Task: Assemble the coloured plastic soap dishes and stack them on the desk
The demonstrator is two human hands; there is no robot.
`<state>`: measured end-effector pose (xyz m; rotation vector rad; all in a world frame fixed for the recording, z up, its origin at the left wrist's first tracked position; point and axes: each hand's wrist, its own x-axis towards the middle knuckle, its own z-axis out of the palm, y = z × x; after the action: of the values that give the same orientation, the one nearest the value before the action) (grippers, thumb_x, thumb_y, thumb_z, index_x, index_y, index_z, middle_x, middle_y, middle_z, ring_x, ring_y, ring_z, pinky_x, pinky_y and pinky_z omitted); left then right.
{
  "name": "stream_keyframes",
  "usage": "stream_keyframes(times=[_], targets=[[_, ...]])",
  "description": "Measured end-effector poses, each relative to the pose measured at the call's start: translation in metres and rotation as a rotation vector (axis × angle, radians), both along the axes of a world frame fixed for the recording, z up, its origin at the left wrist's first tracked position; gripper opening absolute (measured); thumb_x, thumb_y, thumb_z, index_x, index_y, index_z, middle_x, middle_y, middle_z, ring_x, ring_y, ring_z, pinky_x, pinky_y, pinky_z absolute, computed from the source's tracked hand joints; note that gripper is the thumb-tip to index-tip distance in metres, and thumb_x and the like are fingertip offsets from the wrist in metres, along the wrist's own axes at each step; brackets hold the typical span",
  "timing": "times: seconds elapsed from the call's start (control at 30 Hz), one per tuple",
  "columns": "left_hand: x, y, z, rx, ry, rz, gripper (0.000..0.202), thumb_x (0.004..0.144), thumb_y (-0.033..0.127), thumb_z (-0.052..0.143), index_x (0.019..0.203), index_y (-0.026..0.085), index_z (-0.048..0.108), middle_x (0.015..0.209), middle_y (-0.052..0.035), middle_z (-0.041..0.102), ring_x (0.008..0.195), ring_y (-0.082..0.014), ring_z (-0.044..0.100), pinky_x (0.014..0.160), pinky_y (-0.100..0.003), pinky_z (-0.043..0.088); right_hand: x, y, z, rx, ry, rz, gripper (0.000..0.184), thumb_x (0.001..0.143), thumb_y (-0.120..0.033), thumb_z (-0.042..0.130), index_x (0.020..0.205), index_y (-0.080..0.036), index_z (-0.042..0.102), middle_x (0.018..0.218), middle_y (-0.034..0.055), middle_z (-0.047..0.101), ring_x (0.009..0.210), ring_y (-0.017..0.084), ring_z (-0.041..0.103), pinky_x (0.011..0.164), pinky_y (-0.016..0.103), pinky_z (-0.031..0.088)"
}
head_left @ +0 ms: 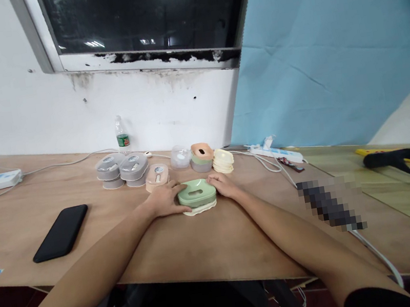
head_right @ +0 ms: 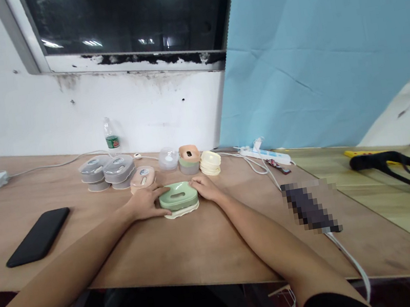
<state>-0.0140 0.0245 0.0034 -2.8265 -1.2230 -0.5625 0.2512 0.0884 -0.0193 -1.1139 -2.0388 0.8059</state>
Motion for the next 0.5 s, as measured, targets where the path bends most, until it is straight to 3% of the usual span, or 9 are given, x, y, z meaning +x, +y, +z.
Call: stream_keyframes(times=[0.23, 0.4, 0.5], targets=[[-0.0001, -0.0017, 0.0051, 0.009, 0.086, -0.020, 0.088, 0.063, 0.078, 0.055, 0.131, 0.022, 0.050, 0.119, -0.0113, 0.057, 0.098, -0.0292, 0.060, 0.086, -0.037, 0.044, 0.0021, 0.0034, -0.0021, 0.065, -0.101, 0.050, 0.037, 0.080, -0.042, 0.046, 0.054, -0.019, 0.033, 0.054, -0.0057, 0.030, 0.052, 0.008, 0.030, 0.050, 0.022, 0.021], [0.0015, -0.0010, 0.0013, 0.043, 0.101, 0.054, 0.076, 0.070, 0.066, 0.057, 0.132, 0.022, 0.049, 0.133, -0.0129, 0.048, 0.105, -0.0324, 0.058, 0.089, -0.041, 0.044, 0.0014, 0.0040, -0.0014, 0.095, -0.094, 0.007, 0.038, 0.079, -0.045, 0.047, 0.055, -0.019, 0.034, 0.056, -0.0054, 0.033, 0.054, 0.009, 0.032, 0.051, 0.022, 0.024], [0.0002, 0.0011, -0.0027, 0.041, 0.098, 0.056, 0.076, 0.073, 0.067, 0.054, 0.133, 0.021, 0.047, 0.138, -0.0137, 0.044, 0.110, -0.0334, 0.055, 0.093, -0.043, 0.043, 0.0002, 0.0045, -0.0012, 0.096, -0.087, -0.014, 0.039, 0.078, -0.047, 0.048, 0.054, -0.020, 0.035, 0.054, -0.0055, 0.034, 0.053, 0.009, 0.032, 0.051, 0.022, 0.025]])
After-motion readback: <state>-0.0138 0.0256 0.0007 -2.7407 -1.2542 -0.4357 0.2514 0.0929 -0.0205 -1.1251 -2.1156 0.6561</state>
